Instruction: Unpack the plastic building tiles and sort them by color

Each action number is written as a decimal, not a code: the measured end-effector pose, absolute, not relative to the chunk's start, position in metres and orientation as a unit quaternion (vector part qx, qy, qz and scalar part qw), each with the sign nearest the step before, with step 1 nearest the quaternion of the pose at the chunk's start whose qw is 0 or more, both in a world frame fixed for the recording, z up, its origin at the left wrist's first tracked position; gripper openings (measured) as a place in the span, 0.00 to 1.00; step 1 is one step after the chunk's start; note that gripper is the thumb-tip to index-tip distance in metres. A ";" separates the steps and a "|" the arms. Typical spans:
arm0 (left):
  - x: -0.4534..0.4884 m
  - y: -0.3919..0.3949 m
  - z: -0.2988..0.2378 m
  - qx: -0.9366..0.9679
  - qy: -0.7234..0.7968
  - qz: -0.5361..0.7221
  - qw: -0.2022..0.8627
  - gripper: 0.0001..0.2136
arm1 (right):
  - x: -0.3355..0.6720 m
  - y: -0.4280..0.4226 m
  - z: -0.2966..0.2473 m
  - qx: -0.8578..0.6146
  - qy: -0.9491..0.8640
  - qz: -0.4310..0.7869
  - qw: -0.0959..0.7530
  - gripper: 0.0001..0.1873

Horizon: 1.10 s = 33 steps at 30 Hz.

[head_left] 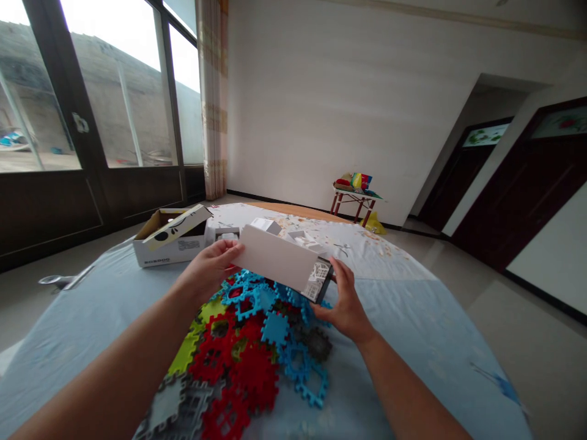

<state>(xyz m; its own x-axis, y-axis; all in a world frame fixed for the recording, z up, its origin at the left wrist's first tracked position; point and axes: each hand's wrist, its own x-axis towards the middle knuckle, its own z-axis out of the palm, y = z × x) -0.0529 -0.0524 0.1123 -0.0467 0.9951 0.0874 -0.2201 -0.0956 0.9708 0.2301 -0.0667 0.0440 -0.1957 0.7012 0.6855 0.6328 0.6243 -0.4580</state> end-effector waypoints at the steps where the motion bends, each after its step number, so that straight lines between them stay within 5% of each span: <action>1: -0.057 -0.052 0.114 0.427 0.410 0.613 0.523 0.11 | 0.232 -0.065 0.044 -0.436 -0.769 0.033 0.467 0.51; 9: -0.098 -0.040 0.096 0.226 0.369 0.735 0.523 0.05 | 0.236 -0.066 0.047 -0.416 -0.808 0.002 0.418 0.46; 17: -0.125 -0.037 0.079 0.166 0.399 0.743 0.511 0.05 | 0.234 -0.063 0.037 -0.424 -0.796 0.112 0.417 0.42; 25: -0.133 -0.031 0.076 0.135 0.398 0.786 0.454 0.06 | 0.234 -0.052 0.023 -0.472 -0.684 0.250 0.497 0.18; 33: -0.139 -0.029 0.080 0.128 0.378 0.810 0.429 0.07 | 0.204 -0.071 0.056 -0.386 -0.793 0.144 0.449 0.15</action>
